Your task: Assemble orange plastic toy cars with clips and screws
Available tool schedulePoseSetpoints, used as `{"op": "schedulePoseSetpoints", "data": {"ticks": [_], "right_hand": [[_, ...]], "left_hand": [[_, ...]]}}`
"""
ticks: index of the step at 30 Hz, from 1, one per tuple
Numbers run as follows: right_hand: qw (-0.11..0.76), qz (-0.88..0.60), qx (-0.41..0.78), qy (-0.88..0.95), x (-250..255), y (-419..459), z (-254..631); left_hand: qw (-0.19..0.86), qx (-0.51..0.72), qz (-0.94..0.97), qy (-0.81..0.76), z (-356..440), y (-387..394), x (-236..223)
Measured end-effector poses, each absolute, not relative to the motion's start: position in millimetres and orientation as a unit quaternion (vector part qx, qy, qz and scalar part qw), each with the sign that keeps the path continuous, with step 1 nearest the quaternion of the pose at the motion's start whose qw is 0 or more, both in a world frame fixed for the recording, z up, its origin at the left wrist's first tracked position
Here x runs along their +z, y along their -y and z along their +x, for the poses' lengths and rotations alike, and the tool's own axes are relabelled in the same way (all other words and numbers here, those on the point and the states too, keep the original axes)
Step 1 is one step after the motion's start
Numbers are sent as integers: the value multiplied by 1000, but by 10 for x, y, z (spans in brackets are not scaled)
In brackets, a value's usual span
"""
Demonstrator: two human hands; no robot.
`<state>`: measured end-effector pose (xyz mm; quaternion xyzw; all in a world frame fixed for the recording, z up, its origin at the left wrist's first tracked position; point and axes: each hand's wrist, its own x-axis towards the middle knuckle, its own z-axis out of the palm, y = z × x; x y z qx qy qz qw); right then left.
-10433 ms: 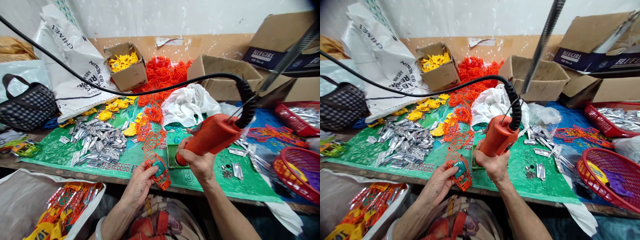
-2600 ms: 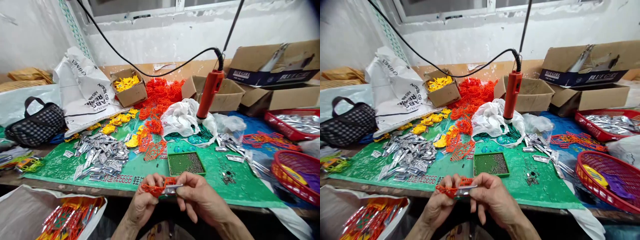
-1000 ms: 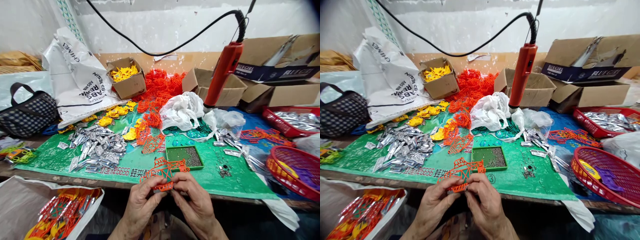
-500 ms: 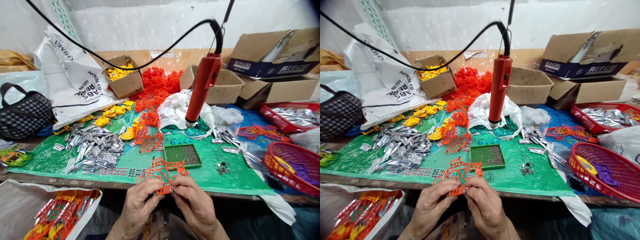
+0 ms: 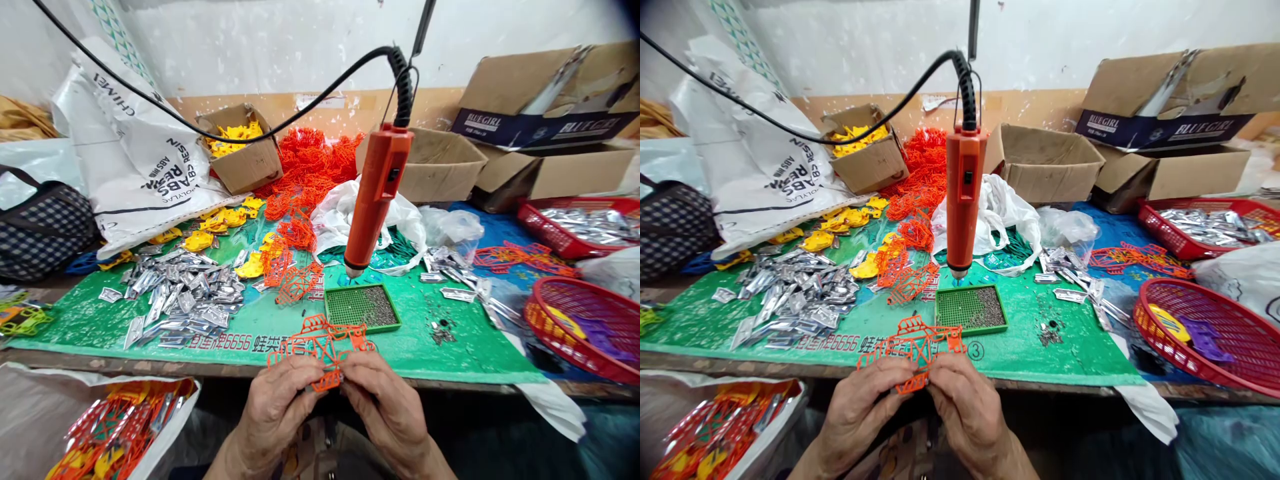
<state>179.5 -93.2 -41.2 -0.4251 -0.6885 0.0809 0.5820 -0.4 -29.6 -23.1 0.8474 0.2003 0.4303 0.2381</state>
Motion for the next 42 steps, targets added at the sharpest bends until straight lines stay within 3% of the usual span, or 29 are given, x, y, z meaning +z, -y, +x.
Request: {"op": "schedulePoseSetpoints", "data": {"ticks": [20,42], "right_hand": [[530,-506,-89,675,-748,1028,1783],[537,-535,-101,644,-710,1089,1690]], "left_hand": [[150,465,828,-275,43,440,-342],[87,483,821,-293,92,503,-283]]}}
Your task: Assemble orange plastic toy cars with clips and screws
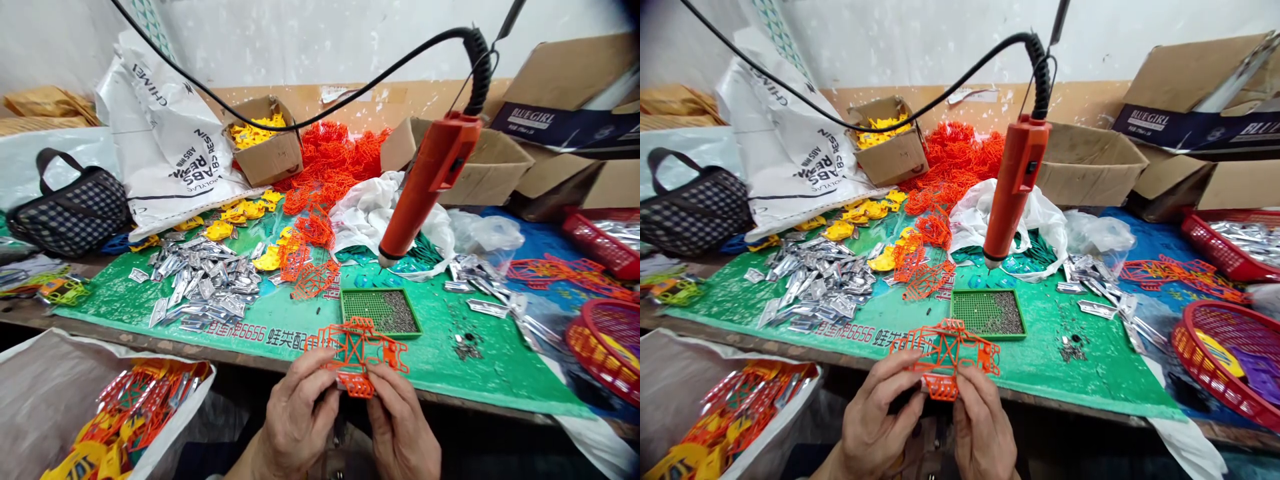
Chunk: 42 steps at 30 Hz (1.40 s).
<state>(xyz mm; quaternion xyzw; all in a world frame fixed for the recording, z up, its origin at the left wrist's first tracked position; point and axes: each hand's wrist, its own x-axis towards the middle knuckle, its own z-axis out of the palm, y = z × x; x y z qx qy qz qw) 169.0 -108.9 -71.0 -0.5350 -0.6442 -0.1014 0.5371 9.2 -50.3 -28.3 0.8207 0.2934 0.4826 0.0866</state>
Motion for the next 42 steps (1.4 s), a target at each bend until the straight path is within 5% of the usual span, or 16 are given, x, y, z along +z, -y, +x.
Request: {"op": "schedulePoseSetpoints", "data": {"ticks": [22,42], "right_hand": [[504,-547,-76,664,-791,1186,1723],[499,-576,-70,644,-747,1191,1642]], "left_hand": [[255,477,805,-244,54,434,-274],[296,486,785,-245,57,462,-321]]}}
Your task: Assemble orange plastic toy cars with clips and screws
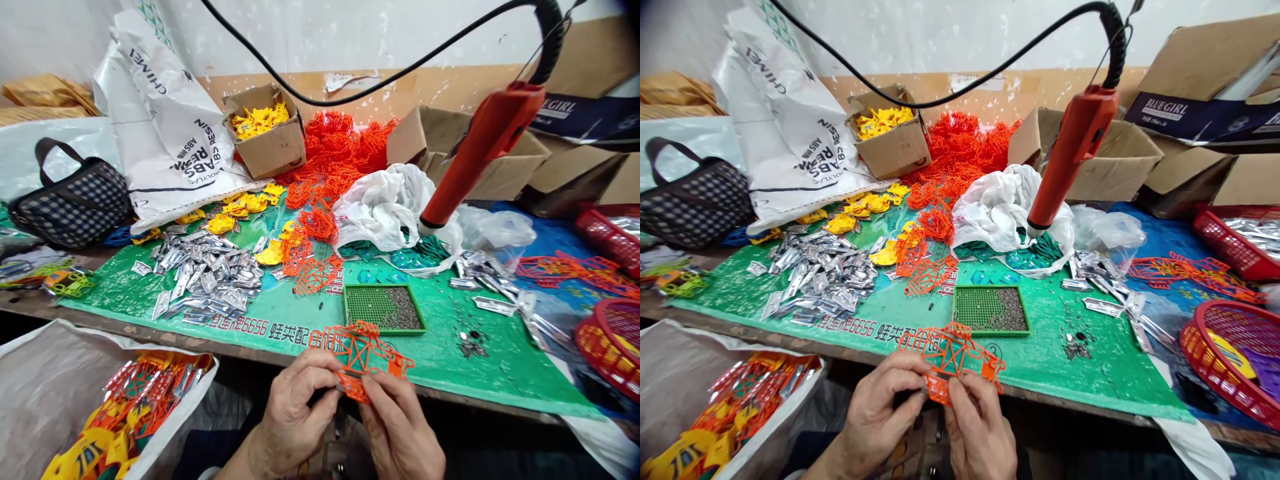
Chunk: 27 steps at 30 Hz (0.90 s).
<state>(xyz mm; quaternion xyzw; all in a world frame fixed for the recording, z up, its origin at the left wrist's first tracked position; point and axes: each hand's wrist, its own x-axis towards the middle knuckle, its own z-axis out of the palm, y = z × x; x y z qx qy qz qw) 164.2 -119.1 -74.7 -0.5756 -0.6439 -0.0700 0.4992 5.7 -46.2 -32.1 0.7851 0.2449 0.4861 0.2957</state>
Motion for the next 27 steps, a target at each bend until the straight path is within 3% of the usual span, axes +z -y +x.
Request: {"op": "schedulePoseSetpoints", "data": {"ticks": [15,27], "right_hand": [[510,-565,-78,644,-731,1136,1628],[488,-543,-115,674,-680,1102,1723]], "left_hand": [[288,471,795,-252,75,488,-342],[203,420,842,-270,65,489,-338]]}}
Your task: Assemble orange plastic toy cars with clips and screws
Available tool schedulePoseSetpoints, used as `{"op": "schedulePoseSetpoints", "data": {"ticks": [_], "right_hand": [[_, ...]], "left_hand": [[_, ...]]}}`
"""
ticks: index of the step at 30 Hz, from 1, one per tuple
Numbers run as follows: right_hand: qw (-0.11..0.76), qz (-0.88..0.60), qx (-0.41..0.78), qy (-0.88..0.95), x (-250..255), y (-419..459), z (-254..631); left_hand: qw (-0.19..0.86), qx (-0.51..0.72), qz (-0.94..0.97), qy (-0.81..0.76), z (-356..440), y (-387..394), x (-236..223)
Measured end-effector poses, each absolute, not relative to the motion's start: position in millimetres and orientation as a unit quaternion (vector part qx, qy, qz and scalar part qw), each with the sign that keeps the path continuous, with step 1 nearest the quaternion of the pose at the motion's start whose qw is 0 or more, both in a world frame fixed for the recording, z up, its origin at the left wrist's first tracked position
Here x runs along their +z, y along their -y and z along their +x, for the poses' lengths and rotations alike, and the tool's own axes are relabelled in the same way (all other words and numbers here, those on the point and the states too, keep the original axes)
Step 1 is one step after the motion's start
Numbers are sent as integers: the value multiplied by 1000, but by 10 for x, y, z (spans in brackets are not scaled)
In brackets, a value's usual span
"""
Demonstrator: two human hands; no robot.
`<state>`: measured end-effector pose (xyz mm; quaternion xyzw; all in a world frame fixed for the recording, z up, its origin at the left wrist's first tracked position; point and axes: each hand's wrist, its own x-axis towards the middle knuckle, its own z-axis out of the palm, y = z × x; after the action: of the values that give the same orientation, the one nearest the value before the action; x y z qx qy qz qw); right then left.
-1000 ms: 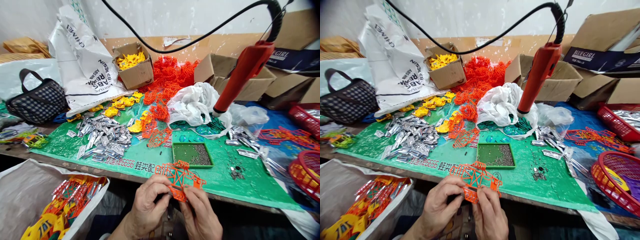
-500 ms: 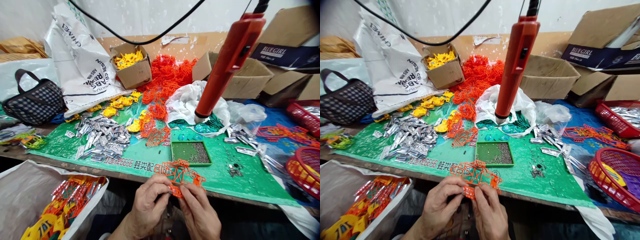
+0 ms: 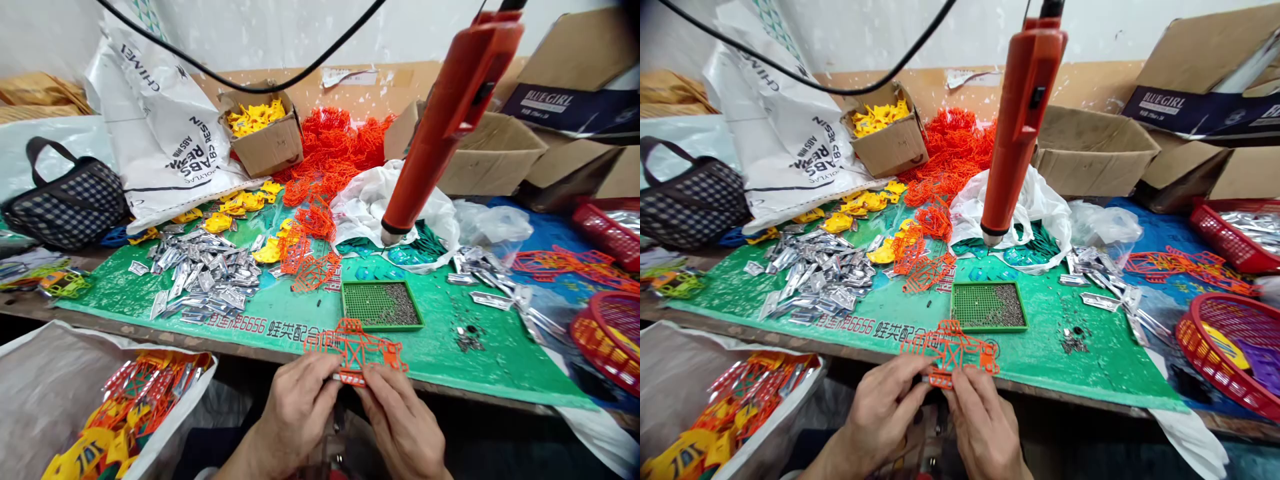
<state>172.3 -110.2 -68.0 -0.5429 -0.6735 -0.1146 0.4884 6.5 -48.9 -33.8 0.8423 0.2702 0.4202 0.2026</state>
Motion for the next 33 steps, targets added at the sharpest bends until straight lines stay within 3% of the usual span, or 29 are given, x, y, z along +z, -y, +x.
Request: {"op": "schedulePoseSetpoints", "data": {"ticks": [3,8,17,22,33], "right_hand": [[525,-498,-30,689,-567,1085,1735],[543,-469,185,672,-384,1079,1750],[585,-509,280,566,-398,1100,1750],[594,-505,325,535,-448,1094,1719],[621,-489,367,490,-414,967,1651]], "left_hand": [[239,333,869,-277,31,487,-239],[452,226,817,-278,24,460,-80],[788,196,416,-408,92,473,-130],[821,197,355,-401,87,457,-124],[790,271,366,-411,145,522,-173]]}}
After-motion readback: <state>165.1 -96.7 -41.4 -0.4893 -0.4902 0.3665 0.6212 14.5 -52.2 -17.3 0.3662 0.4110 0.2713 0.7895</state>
